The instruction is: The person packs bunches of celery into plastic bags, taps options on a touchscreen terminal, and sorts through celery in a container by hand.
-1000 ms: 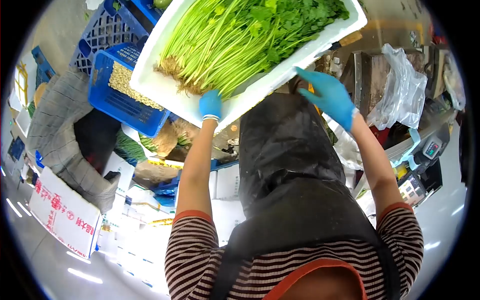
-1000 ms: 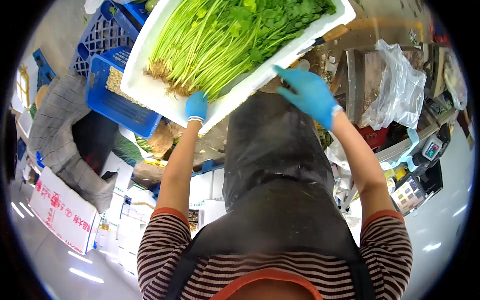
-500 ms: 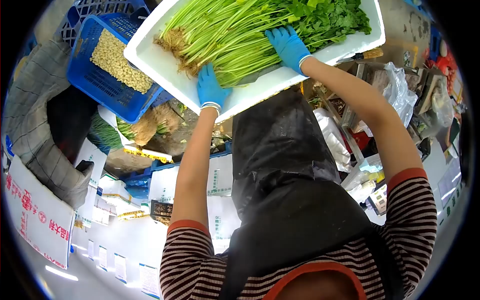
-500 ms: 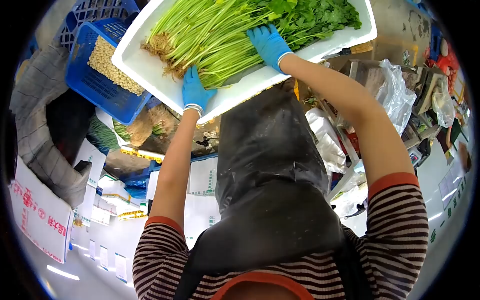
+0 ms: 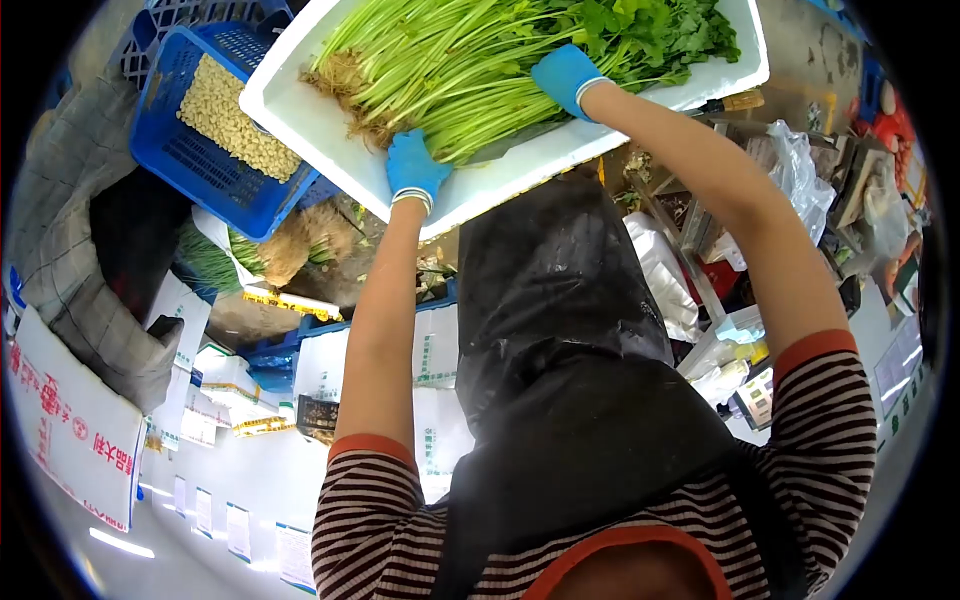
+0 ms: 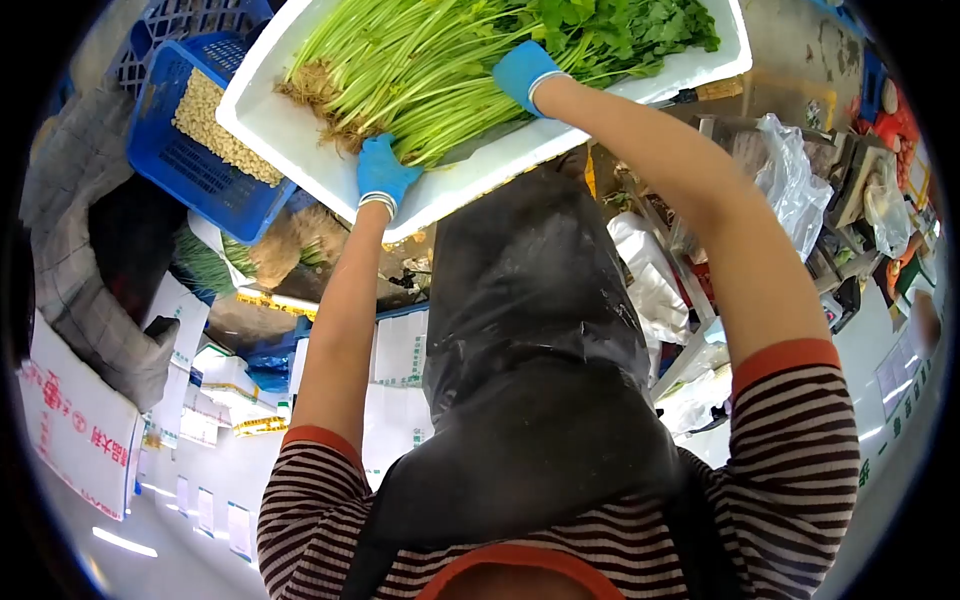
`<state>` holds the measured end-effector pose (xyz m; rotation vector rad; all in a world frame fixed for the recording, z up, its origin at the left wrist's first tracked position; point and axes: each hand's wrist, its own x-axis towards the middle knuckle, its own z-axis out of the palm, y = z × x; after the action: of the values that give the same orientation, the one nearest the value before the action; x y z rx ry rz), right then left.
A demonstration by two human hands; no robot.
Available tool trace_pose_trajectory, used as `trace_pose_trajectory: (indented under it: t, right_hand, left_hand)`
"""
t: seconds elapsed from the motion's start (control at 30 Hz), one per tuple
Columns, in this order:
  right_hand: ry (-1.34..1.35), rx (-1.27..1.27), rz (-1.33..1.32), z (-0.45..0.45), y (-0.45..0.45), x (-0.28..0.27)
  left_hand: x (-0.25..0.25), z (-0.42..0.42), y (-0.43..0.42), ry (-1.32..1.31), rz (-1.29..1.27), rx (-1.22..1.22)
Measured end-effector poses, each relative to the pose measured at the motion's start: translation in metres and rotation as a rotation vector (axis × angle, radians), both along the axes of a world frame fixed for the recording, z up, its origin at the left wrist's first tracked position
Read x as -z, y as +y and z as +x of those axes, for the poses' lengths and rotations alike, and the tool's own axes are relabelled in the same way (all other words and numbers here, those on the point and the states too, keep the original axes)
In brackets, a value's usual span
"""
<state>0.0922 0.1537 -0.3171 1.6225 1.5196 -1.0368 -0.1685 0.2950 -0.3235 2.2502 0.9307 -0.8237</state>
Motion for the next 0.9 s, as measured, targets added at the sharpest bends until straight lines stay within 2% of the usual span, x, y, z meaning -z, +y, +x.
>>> trace_pose_trajectory:
  t: [0.03, 0.17, 0.27, 0.3, 0.37, 0.5, 0.53, 0.6, 0.67, 0.73, 0.8, 0.83, 0.87, 0.9]
  right_hand:
    - [-0.01, -0.032, 0.052, 0.002, 0.0, -0.009]
    - [0.036, 0.139, 0.549, 0.006, -0.043, 0.009]
    - [0.142, 0.162, 0.233, 0.017, -0.027, 0.014]
    - [0.214, 0.142, 0.1, 0.025, -0.012, -0.004]
    - [0.265, 0.1, 0.04, 0.031, 0.0, -0.019]
    - [0.331, 0.079, -0.013, 0.039, 0.014, -0.055]
    - [0.339, 0.075, -0.034, 0.039, 0.016, -0.06]
    - [0.377, 0.071, 0.091, 0.05, 0.004, -0.062]
    - [0.39, 0.062, 0.119, 0.068, 0.001, -0.078]
    - [0.348, 0.029, 0.038, 0.09, -0.001, -0.094]
    - [0.338, 0.113, -0.206, 0.114, 0.015, -0.111]
    - [0.307, 0.098, 0.013, 0.12, 0.009, -0.122]
    - [0.284, 0.06, 0.224, 0.123, -0.009, -0.108]
    - [0.116, 0.005, 0.457, 0.114, -0.02, -0.107]
  left_hand:
    - [-0.004, 0.002, 0.001, 0.002, -0.017, -0.032]
    - [-0.002, 0.002, -0.002, 0.046, -0.022, 0.021]
    - [-0.006, 0.003, -0.007, 0.069, -0.003, 0.018]
    - [-0.011, 0.003, -0.006, 0.072, -0.038, -0.007]
    - [-0.029, 0.007, 0.001, 0.078, -0.102, -0.048]
    - [-0.046, 0.018, 0.019, -0.35, -0.242, -0.058]
    - [-0.05, 0.028, 0.022, -0.335, -0.258, -0.04]
    - [-0.052, 0.047, 0.023, -0.308, -0.294, -0.002]
    - [-0.029, 0.056, 0.025, -0.213, -0.379, 0.049]
    - [-0.029, 0.074, 0.023, -0.062, -0.497, 0.066]
    - [-0.031, 0.085, 0.013, 0.02, -0.581, 0.064]
    - [-0.028, 0.089, 0.008, 0.026, -0.597, 0.096]
    - [-0.027, 0.094, 0.004, 0.033, -0.614, 0.131]
    - [-0.019, 0.09, 0.0, 0.007, -0.67, 0.089]
